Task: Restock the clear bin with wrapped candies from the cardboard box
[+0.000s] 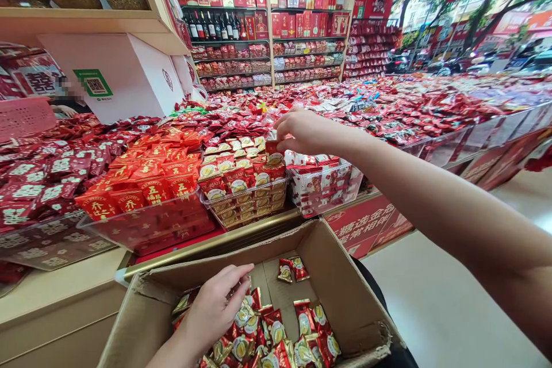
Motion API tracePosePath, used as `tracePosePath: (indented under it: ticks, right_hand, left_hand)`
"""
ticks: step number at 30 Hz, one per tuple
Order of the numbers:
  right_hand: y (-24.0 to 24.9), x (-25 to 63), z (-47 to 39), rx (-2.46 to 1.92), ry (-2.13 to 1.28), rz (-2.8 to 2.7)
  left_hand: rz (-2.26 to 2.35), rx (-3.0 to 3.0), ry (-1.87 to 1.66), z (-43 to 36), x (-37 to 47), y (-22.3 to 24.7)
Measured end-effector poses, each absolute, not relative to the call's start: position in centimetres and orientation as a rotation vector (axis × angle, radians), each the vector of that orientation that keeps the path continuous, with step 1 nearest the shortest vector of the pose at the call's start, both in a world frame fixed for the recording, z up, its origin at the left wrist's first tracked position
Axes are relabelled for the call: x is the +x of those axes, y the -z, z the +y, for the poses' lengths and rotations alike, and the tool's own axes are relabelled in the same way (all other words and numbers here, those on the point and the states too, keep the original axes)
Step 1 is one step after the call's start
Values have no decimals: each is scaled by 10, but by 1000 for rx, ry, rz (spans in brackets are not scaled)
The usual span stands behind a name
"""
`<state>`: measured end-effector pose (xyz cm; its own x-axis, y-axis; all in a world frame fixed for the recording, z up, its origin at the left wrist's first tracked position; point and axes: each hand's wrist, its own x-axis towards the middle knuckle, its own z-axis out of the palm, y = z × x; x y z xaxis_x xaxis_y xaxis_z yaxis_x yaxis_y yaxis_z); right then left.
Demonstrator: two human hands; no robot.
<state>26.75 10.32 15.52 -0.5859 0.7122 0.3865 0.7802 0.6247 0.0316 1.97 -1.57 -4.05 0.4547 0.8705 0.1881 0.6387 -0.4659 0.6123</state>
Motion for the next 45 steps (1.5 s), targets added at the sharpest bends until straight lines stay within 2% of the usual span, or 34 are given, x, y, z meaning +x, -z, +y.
tracePosePath:
  ticks: [3,7,13,18,21,28,31,35,39,42,45]
  right_hand:
    - [-144,258,65,-1044,156,-2461]
    - [-99,235,29,-850,-303,-2538]
    - [-42,218,35,-901,-926,-2389]
    - [-16,212,40,-891,-1669,-1868]
    - [-5,206,36,-863,-1889,-1601]
    - [8,203,30,-836,-1917,-1508]
    - [5,209,26,-854,-1793,-1623]
    - [-20,228,23,-951,-1212,-1985]
    - [-59,261,42,-1036,-526,-2112]
    - [-84,278,65,-1089,-201,-2103]
    - [-99,279,81,-1110,-3,-2154]
  left_hand:
    - [1243,1858,-926,-17,27,29]
    - [995,1396,-1147,-22,36,12]
    - [1081,1267,-1092,-30,40,6]
    - [1066,1293,-1046,-31,36,6]
    - [1101,1403,-995,-32,30,9]
    - [1134,1869,-903,-35,24,21]
    - [1134,2166,-835,-36,25,26]
    - [1085,2398,-771,-34,24,22]
    - [1071,2761,-932,-8,30,-16]
    - [1171,2944,-1066,31,45,-57]
    - [1401,3077,-907,70,65,-90]
